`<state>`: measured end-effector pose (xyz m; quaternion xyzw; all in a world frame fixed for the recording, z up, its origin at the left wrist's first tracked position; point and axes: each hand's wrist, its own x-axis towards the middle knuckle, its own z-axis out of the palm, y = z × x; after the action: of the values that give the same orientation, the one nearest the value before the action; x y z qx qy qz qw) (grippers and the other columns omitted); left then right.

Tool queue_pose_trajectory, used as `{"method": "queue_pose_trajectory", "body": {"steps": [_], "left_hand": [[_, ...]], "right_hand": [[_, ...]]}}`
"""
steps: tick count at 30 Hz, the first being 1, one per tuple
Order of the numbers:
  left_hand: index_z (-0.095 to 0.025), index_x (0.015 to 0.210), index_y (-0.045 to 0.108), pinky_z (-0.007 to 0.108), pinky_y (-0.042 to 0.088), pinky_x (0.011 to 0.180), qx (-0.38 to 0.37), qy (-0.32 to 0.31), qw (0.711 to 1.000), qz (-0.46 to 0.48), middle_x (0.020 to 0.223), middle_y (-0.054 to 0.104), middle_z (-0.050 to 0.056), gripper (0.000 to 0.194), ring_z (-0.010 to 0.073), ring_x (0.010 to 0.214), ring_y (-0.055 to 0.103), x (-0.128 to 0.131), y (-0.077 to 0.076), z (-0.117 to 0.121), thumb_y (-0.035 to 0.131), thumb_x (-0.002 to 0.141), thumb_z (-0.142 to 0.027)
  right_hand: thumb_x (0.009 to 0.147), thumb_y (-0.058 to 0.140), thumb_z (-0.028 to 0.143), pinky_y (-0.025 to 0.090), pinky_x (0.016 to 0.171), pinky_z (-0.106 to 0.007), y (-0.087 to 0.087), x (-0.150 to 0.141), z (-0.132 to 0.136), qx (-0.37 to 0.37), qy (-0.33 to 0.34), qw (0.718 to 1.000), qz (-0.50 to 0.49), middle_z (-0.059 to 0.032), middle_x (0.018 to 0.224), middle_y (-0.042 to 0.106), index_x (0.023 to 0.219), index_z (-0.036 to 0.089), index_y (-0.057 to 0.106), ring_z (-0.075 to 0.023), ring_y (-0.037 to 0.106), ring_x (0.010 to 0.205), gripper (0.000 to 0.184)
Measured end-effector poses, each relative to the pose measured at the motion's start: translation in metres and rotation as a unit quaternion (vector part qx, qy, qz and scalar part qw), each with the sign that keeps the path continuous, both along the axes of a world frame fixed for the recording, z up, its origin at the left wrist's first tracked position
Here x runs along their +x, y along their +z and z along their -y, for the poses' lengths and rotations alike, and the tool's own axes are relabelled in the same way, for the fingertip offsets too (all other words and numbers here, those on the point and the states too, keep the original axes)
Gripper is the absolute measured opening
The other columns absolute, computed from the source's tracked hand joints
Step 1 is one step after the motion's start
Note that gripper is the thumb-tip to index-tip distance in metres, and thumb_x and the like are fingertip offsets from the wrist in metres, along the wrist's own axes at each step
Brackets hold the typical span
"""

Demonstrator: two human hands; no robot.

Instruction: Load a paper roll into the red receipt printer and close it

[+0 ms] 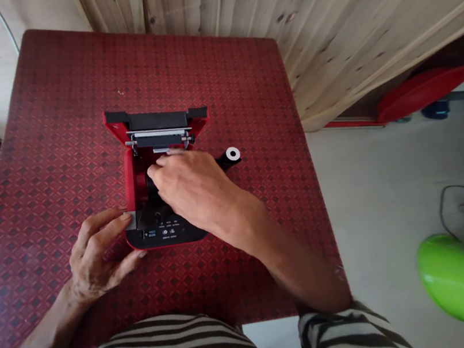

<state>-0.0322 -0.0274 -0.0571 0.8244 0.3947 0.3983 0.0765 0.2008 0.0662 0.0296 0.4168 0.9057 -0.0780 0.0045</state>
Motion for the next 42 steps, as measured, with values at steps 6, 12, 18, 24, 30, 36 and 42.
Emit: {"method": "queue_pose_trajectory", "body": {"steps": [6, 12, 18, 24, 30, 36, 42], "left_hand": [[-0.018, 0.146, 0.059, 0.035, 0.066, 0.091, 0.009, -0.001, 1.0, 0.006, 0.126, 0.072, 0.016, 0.057, 0.0244, 0.11, 0.074, 0.0, 0.001, -0.003, 0.078, 0.098, -0.041], [-0.021, 0.149, 0.057, 0.035, 0.067, 0.09, 0.019, -0.003, 1.0, 0.003, 0.125, 0.073, 0.013, 0.058, 0.0233, 0.108, 0.076, 0.0, 0.004, -0.006, 0.077, 0.098, -0.041], [-0.025, 0.149, 0.057, 0.034, 0.066, 0.089, 0.019, -0.003, 1.0, 0.005, 0.124, 0.073, 0.011, 0.06, 0.0224, 0.109, 0.076, 0.0, 0.005, -0.009, 0.08, 0.096, -0.043], [-0.024, 0.147, 0.061, 0.036, 0.066, 0.085, 0.04, 0.006, 0.999, 0.014, 0.12, 0.074, 0.011, 0.063, 0.0243, 0.105, 0.075, -0.002, -0.002, -0.01, 0.082, 0.093, -0.049], [-0.023, 0.146, 0.063, 0.037, 0.065, 0.084, 0.031, 0.017, 0.999, 0.022, 0.123, 0.074, 0.013, 0.065, 0.0249, 0.105, 0.075, -0.004, -0.007, -0.007, 0.086, 0.09, -0.047], [-0.022, 0.152, 0.061, 0.036, 0.064, 0.083, 0.028, 0.003, 0.999, 0.019, 0.131, 0.073, 0.014, 0.071, 0.0252, 0.11, 0.074, -0.005, -0.003, -0.008, 0.086, 0.09, -0.047], [-0.027, 0.157, 0.057, 0.04, 0.068, 0.092, 0.041, 0.006, 0.999, 0.0, 0.159, 0.062, 0.011, 0.071, 0.0271, 0.123, 0.073, -0.004, 0.004, -0.008, 0.084, 0.093, -0.041]], "right_hand": [[0.098, 0.072, 0.018, 0.061, 0.087, -0.041, 0.021, 0.011, 0.025, 0.058, -0.02, 0.991, -0.115, -0.0059, 0.099, 0.082, 0.102, 0.023, 0.077, -0.0275, 0.075, 0.099, 0.008], [0.092, 0.085, 0.035, 0.065, 0.088, -0.046, 0.025, 0.074, 0.068, 0.017, -0.187, 0.913, -0.363, -0.0012, 0.11, 0.082, 0.119, 0.035, 0.074, -0.0258, 0.078, 0.094, 0.029], [0.088, 0.085, 0.023, 0.066, 0.095, -0.04, -0.039, 0.105, 0.122, -0.09, -0.347, 0.799, -0.482, -0.0026, 0.117, 0.082, 0.118, 0.029, 0.075, -0.0217, 0.08, 0.104, 0.033], [0.089, 0.076, 0.019, 0.064, 0.102, -0.045, -0.077, 0.097, 0.141, -0.123, -0.347, 0.832, -0.416, -0.0052, 0.124, 0.083, 0.122, 0.027, 0.075, -0.0238, 0.08, 0.113, 0.035], [0.09, 0.078, 0.021, 0.063, 0.108, -0.05, -0.082, 0.104, 0.145, -0.146, -0.327, 0.842, -0.403, -0.0065, 0.13, 0.082, 0.129, 0.029, 0.074, -0.0256, 0.079, 0.119, 0.04], [0.089, 0.087, 0.044, 0.07, 0.093, -0.044, -0.066, 0.129, 0.117, -0.187, -0.329, 0.755, -0.535, -0.0088, 0.128, 0.083, 0.138, 0.031, 0.07, -0.0258, 0.081, 0.113, 0.054], [0.086, 0.088, 0.04, 0.066, 0.102, -0.047, -0.092, 0.132, 0.04, -0.013, -0.35, 0.803, -0.482, -0.0095, 0.144, 0.075, 0.137, 0.029, 0.07, -0.0264, 0.074, 0.128, 0.055]]}}
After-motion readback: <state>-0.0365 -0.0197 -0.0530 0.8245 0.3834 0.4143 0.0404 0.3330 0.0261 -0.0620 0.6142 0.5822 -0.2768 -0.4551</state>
